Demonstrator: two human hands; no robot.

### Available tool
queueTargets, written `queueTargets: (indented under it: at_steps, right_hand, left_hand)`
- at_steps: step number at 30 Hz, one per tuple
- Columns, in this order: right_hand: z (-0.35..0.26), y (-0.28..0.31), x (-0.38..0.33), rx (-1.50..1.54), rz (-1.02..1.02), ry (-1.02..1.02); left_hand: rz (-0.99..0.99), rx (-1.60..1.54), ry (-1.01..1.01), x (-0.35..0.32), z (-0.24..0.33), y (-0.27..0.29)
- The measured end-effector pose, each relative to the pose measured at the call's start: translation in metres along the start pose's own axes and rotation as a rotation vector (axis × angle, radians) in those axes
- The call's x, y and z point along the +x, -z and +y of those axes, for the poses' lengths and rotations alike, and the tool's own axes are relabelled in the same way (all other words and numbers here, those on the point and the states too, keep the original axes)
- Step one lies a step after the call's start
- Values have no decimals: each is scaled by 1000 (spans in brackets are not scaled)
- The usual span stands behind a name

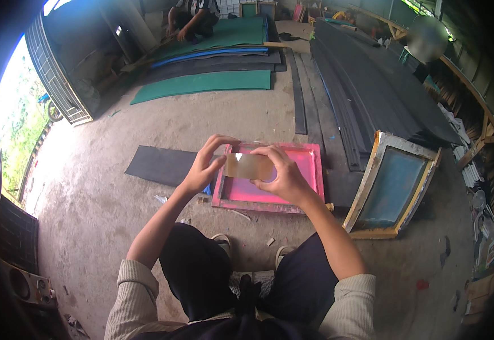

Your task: The person sits on the floor and repeatedly applies strips of masking tape to the edges of a pink rectangular frame. They use a blue utility knife to cut the tape and press it down with their fingers, working on different sides of the frame throughout the clip.

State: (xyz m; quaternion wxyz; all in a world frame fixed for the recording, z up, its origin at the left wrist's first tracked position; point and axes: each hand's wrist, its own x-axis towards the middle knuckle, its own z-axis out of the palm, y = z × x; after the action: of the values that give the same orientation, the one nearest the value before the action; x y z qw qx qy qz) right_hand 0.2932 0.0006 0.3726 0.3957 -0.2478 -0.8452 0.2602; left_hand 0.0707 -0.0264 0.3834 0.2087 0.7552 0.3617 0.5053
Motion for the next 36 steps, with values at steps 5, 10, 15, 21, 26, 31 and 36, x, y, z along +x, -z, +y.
queueTargets:
  at_steps: [5, 10, 15, 21, 26, 31, 36]
  right_hand:
    - [1, -2, 1, -157, -22, 81]
    - [0, -2, 3, -182, -37, 81]
    - [1, -2, 2, -180, -65, 97]
    - [-3, -6, 1, -194, -98, 110]
    - [-5, -8, -1, -232, -118, 121]
    - [-3, -11, -2, -276, -148, 153]
    - [1, -10, -3, -160, -150, 67]
  left_hand:
    - [-144, 280, -25, -1, 7, 1]
    - [-140, 350, -73, -4, 3, 4]
    - [-128, 276, -45, -5, 6, 4]
    - [-110, 231, -21, -10, -2, 7]
    - [-138, 240, 63, -9, -2, 8]
    - [-150, 166, 179, -12, -9, 3]
    - [-148, 106, 9, -19, -21, -10]
